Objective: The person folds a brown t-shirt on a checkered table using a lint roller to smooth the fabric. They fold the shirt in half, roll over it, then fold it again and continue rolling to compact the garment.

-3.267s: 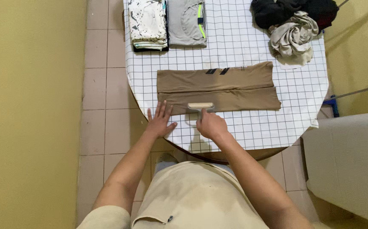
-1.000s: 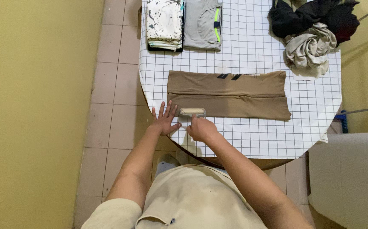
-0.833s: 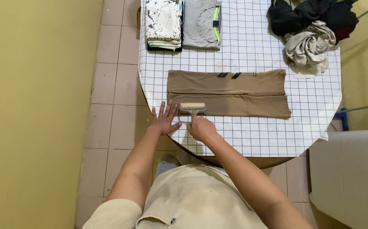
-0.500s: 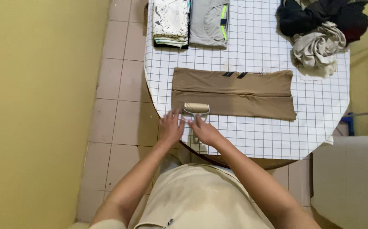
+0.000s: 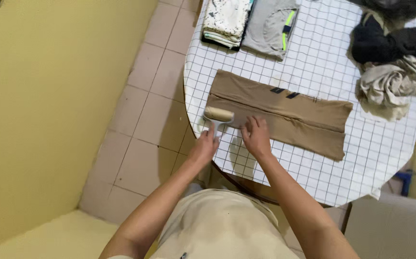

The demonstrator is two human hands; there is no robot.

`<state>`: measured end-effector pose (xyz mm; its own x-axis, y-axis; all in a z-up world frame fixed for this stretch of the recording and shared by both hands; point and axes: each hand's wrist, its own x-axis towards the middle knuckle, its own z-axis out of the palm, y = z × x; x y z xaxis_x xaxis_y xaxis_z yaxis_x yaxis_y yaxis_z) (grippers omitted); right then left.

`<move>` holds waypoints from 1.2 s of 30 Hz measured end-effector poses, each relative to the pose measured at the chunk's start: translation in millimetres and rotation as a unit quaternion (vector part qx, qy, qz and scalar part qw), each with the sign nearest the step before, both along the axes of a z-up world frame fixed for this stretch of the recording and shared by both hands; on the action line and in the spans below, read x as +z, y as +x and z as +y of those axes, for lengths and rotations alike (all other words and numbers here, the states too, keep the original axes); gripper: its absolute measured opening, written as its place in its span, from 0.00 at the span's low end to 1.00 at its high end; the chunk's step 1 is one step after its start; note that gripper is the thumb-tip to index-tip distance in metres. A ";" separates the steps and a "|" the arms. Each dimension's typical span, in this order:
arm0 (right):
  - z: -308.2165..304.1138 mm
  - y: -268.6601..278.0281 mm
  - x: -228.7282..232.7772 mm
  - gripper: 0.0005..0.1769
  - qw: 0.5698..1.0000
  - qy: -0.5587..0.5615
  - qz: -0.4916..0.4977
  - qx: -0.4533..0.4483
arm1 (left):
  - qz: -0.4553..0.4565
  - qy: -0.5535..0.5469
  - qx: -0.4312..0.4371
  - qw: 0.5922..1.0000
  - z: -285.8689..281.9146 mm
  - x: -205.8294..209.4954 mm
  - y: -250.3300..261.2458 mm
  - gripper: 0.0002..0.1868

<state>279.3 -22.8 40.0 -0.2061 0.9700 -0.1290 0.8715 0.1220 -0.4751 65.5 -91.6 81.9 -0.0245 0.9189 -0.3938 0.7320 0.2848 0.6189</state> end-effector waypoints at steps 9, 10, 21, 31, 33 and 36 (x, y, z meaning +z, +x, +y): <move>26.8 26.5 -50.6 0.58 0.974 -0.133 -0.149 0.105 | -0.002 -0.070 0.016 0.997 10.1 3.4 -13.1 0.34; 28.2 27.0 -51.9 0.59 0.969 -0.154 -0.158 0.113 | -0.017 -0.127 0.026 0.991 15.7 6.8 -11.8 0.35; 34.0 29.9 -37.7 0.65 0.956 -0.200 -0.160 0.143 | 0.121 -0.078 -0.001 0.990 74.8 6.7 9.2 0.33; 35.4 31.6 -43.2 0.64 0.959 -0.193 -0.152 0.141 | 0.133 -0.096 0.019 0.986 86.1 7.5 14.9 0.36; 36.1 30.6 -43.4 0.64 0.958 -0.198 -0.151 0.140 | 0.136 -0.115 0.012 0.984 89.0 7.4 15.6 0.36; 33.0 32.4 -44.1 0.65 0.962 -0.189 -0.142 0.137 | 0.135 -0.042 0.021 0.990 90.2 -1.3 14.2 0.33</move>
